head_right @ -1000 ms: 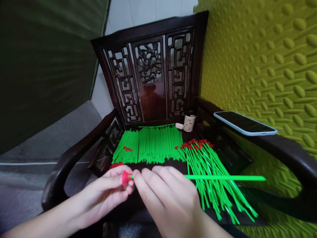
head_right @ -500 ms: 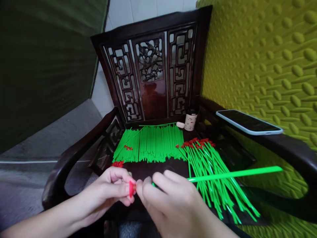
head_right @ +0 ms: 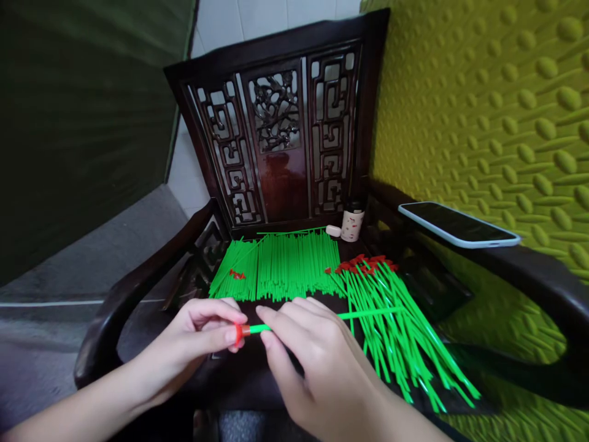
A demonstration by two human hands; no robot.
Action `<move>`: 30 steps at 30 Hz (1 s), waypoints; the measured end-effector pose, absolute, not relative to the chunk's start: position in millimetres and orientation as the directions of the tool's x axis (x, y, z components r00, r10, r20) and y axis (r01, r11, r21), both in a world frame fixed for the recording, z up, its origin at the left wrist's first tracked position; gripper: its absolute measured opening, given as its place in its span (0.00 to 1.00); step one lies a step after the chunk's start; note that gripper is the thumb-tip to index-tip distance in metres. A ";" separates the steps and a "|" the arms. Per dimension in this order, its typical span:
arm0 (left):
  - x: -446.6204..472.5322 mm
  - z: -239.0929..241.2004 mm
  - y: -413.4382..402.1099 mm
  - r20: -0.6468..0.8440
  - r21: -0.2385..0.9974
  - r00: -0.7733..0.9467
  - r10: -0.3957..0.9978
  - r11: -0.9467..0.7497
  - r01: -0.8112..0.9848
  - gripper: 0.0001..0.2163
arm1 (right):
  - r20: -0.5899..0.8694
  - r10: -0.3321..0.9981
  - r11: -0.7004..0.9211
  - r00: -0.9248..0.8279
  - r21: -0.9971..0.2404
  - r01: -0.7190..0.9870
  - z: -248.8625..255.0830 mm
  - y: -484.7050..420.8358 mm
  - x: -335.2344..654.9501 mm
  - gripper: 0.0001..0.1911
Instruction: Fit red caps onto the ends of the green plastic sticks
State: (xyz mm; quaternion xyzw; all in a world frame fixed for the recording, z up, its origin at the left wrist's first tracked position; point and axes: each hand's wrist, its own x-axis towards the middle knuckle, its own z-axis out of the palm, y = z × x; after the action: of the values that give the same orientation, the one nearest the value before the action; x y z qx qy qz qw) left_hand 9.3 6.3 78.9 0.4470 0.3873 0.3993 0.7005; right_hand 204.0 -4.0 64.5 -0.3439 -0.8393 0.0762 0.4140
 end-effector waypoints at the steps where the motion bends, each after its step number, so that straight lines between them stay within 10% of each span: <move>1: 9.3 79.1 6.2 -0.241 0.907 0.378 0.894 0.346 -0.240 0.06 | 0.655 0.626 0.759 -0.424 -0.384 0.526 65.2 -4.5 204.5 0.13; 7: 13.0 75.6 3.4 -0.445 0.723 0.446 0.777 0.605 -0.334 0.06 | 0.702 0.545 0.774 -0.457 -0.213 0.596 66.4 -9.4 208.9 0.15; 19: 18.4 64.9 -8.1 -0.366 0.789 0.438 0.821 0.523 -0.322 0.04 | 0.647 0.464 0.732 -0.605 0.105 0.673 67.9 -17.0 213.5 0.23; 30: 18.9 68.8 1.4 -0.387 0.539 0.535 0.751 0.655 -0.530 0.05 | 0.735 0.459 0.700 -0.499 0.047 0.712 60.1 -16.3 212.0 0.18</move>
State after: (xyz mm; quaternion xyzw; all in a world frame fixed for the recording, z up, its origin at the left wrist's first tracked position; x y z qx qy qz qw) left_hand 18.9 1.4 68.8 0.1814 0.3046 0.3738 0.8571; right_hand 212.0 -16.3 60.1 -0.3454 -0.8481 -0.1748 0.3619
